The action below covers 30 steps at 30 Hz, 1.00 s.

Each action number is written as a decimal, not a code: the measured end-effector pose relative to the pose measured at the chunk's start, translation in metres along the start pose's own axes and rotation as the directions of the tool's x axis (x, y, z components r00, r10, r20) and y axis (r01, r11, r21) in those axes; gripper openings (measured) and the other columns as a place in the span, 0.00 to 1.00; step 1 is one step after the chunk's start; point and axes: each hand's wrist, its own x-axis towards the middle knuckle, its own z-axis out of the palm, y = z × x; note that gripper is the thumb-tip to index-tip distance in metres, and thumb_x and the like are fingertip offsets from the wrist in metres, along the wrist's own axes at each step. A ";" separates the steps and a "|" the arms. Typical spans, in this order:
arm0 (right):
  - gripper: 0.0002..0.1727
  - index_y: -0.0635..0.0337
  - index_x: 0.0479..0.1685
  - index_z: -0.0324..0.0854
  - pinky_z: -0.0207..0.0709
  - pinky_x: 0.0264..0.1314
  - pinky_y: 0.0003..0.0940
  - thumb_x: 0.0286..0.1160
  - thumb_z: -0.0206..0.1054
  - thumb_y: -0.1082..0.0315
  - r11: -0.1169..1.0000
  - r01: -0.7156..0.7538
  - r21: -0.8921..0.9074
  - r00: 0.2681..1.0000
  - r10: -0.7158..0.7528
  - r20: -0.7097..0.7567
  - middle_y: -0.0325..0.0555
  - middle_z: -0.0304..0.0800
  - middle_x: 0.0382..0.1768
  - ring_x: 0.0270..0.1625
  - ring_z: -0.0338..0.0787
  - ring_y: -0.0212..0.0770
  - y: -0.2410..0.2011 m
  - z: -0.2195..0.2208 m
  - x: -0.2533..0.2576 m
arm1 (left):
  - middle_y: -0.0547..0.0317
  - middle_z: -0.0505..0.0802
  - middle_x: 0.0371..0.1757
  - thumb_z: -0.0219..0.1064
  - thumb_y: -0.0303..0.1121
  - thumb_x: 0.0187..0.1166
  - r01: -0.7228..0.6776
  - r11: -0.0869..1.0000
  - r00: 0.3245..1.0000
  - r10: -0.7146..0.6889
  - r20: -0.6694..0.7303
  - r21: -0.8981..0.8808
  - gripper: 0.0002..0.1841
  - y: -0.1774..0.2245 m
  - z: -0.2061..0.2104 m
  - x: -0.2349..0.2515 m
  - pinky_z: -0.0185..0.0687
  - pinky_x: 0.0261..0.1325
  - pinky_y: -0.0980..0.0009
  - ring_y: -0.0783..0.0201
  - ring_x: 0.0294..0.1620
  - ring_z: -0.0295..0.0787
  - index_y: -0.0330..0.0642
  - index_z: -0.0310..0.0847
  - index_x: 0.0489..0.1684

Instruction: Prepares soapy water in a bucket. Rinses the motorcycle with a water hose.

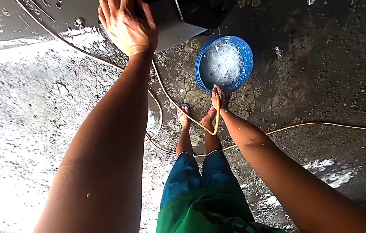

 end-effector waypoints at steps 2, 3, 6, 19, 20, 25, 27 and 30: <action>0.28 0.43 0.77 0.81 0.43 0.93 0.58 0.89 0.41 0.51 1.000 -0.005 0.006 1.000 0.005 -0.010 0.40 0.94 0.63 0.72 0.87 0.40 0.000 0.002 0.000 | 0.59 0.96 0.48 0.57 0.56 0.74 0.009 1.000 1.000 -0.009 0.028 0.005 0.22 0.001 -0.001 0.001 0.69 0.73 0.51 0.52 0.64 0.88 0.54 0.94 0.36; 0.29 0.42 0.78 0.81 0.42 0.94 0.58 0.89 0.41 0.51 1.000 -0.008 0.005 1.000 0.008 -0.003 0.40 0.94 0.63 0.73 0.87 0.40 0.000 0.001 0.000 | 0.58 0.96 0.47 0.56 0.57 0.74 0.015 1.000 0.999 -0.015 0.040 0.013 0.23 0.001 -0.001 0.001 0.69 0.74 0.51 0.52 0.64 0.89 0.53 0.94 0.35; 0.29 0.42 0.78 0.80 0.42 0.94 0.57 0.89 0.41 0.50 1.000 0.003 -0.008 1.000 -0.004 -0.012 0.39 0.94 0.62 0.71 0.88 0.39 0.001 0.003 -0.001 | 0.57 0.96 0.48 0.56 0.58 0.73 0.025 0.999 0.998 -0.027 0.059 0.025 0.25 0.001 -0.001 0.001 0.68 0.76 0.50 0.52 0.64 0.89 0.50 0.93 0.36; 0.27 0.43 0.77 0.81 0.45 0.93 0.57 0.88 0.44 0.51 1.000 -0.001 0.018 1.000 0.001 -0.007 0.40 0.95 0.61 0.70 0.88 0.40 0.003 0.004 0.002 | 0.57 0.96 0.47 0.56 0.55 0.75 0.029 0.999 0.998 -0.031 0.063 0.026 0.22 0.004 -0.005 0.001 0.69 0.74 0.51 0.52 0.65 0.88 0.53 0.94 0.35; 0.27 0.43 0.76 0.82 0.46 0.92 0.57 0.88 0.44 0.52 1.000 0.001 0.018 1.000 -0.001 -0.007 0.40 0.95 0.61 0.70 0.89 0.40 0.003 0.004 0.002 | 0.57 0.96 0.48 0.56 0.55 0.75 0.029 0.999 0.997 -0.030 0.068 0.029 0.22 0.004 -0.005 0.001 0.69 0.75 0.51 0.52 0.65 0.88 0.53 0.94 0.36; 0.28 0.44 0.76 0.82 0.47 0.91 0.56 0.89 0.43 0.51 1.000 0.006 0.022 1.000 -0.006 0.004 0.39 0.95 0.62 0.70 0.89 0.39 0.002 0.000 0.001 | 0.58 0.96 0.51 0.57 0.56 0.75 0.032 0.999 0.998 -0.034 0.061 0.023 0.22 0.003 -0.004 0.001 0.67 0.76 0.51 0.52 0.67 0.87 0.55 0.95 0.39; 0.28 0.43 0.76 0.82 0.46 0.92 0.57 0.89 0.42 0.51 1.000 0.000 0.026 1.000 0.000 0.005 0.39 0.94 0.63 0.71 0.88 0.39 0.003 0.002 0.002 | 0.59 0.96 0.51 0.57 0.56 0.74 0.038 0.999 0.997 -0.040 0.069 0.029 0.21 0.003 -0.004 0.001 0.67 0.76 0.52 0.53 0.67 0.86 0.57 0.95 0.41; 0.28 0.43 0.77 0.81 0.45 0.92 0.56 0.89 0.42 0.50 1.000 -0.004 0.030 1.000 0.004 0.026 0.39 0.94 0.63 0.72 0.87 0.38 0.002 -0.001 0.002 | 0.58 0.96 0.51 0.58 0.56 0.73 0.034 0.999 0.998 -0.035 0.058 0.030 0.21 0.002 -0.002 0.001 0.67 0.76 0.52 0.53 0.66 0.87 0.57 0.95 0.41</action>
